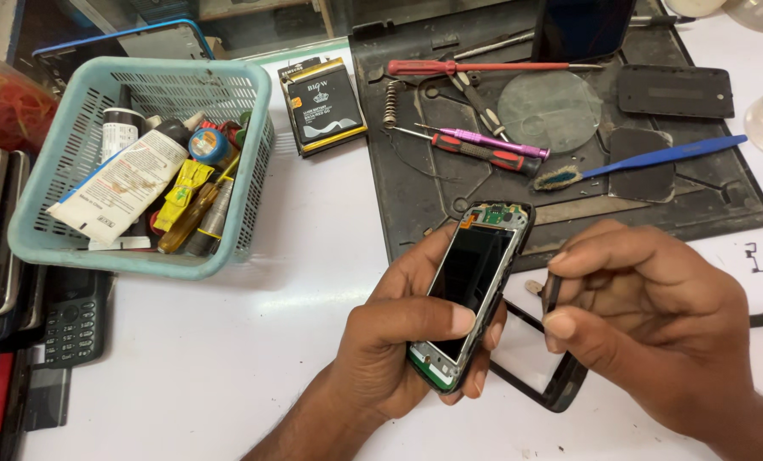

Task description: The person disassembles a mobile phone using tweezers and a plastic pry tool, removes the front bezel and screen assembly, cleans the edges with a brush, and reassembles the phone by aligning and snapping the bezel back into place.

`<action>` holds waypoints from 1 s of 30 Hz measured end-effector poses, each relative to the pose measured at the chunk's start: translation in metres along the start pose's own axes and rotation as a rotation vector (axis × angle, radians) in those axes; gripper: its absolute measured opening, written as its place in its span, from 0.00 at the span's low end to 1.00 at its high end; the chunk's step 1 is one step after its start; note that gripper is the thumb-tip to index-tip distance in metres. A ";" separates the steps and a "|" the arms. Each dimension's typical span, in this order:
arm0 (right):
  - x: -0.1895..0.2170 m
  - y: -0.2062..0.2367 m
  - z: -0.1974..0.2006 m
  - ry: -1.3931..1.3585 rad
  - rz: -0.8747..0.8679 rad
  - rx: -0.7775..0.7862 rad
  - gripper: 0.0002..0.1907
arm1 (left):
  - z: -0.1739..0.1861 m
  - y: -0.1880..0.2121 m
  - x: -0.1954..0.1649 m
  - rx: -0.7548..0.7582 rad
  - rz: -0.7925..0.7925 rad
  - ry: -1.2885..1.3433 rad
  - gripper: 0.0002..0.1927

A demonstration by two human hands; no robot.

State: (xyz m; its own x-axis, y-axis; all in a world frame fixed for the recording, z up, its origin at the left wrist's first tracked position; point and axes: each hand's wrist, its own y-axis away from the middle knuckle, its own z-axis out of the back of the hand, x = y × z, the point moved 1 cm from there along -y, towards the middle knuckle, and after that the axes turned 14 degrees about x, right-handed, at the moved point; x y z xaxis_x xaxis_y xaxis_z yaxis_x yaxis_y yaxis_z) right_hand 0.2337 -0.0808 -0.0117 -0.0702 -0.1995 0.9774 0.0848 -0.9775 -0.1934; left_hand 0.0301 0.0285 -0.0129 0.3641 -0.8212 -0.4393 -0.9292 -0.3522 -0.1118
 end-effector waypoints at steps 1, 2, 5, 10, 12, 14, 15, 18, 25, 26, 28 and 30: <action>0.000 0.000 0.001 -0.032 0.004 0.013 0.18 | 0.000 0.000 0.000 0.000 0.000 0.001 0.38; 0.000 0.000 0.001 -0.064 0.009 0.026 0.18 | 0.000 0.000 0.000 0.000 0.001 0.002 0.38; -0.002 -0.002 0.003 -0.133 -0.049 0.020 0.16 | 0.000 0.001 0.000 0.005 0.001 -0.001 0.38; -0.004 -0.007 0.004 -0.325 -0.021 0.043 0.16 | 0.000 0.001 0.000 -0.001 -0.002 0.007 0.38; -0.004 -0.007 0.004 -0.344 -0.029 0.047 0.15 | 0.000 0.001 0.000 0.001 -0.002 0.009 0.39; -0.004 -0.008 0.005 -0.329 -0.034 0.053 0.15 | 0.000 0.000 0.000 0.002 -0.007 0.007 0.39; -0.003 -0.008 0.005 -0.330 -0.030 0.059 0.15 | 0.000 0.000 0.001 0.002 -0.009 0.006 0.39; -0.003 -0.007 0.006 -0.327 -0.025 0.067 0.14 | 0.000 0.000 0.001 0.003 -0.005 0.003 0.39; -0.005 -0.005 0.007 -0.340 -0.010 0.064 0.10 | 0.002 0.000 0.001 0.003 -0.001 0.002 0.37; -0.005 -0.005 0.006 -0.349 -0.010 0.060 0.08 | 0.002 0.000 0.001 0.004 0.000 0.001 0.37; -0.006 -0.005 0.007 -0.358 0.000 0.067 0.08 | 0.002 0.000 0.001 -0.001 0.003 -0.008 0.37; -0.006 -0.005 0.007 -0.358 0.002 0.070 0.07 | 0.002 0.000 0.001 -0.008 0.006 -0.025 0.37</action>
State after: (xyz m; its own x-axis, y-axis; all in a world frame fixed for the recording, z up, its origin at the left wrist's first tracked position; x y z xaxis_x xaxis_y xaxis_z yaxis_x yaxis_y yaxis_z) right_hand 0.2408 -0.0740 -0.0157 0.2810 -0.1521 0.9476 0.1535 -0.9675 -0.2009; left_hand 0.0303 0.0283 -0.0152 0.3563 -0.8121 -0.4622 -0.9309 -0.3508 -0.1014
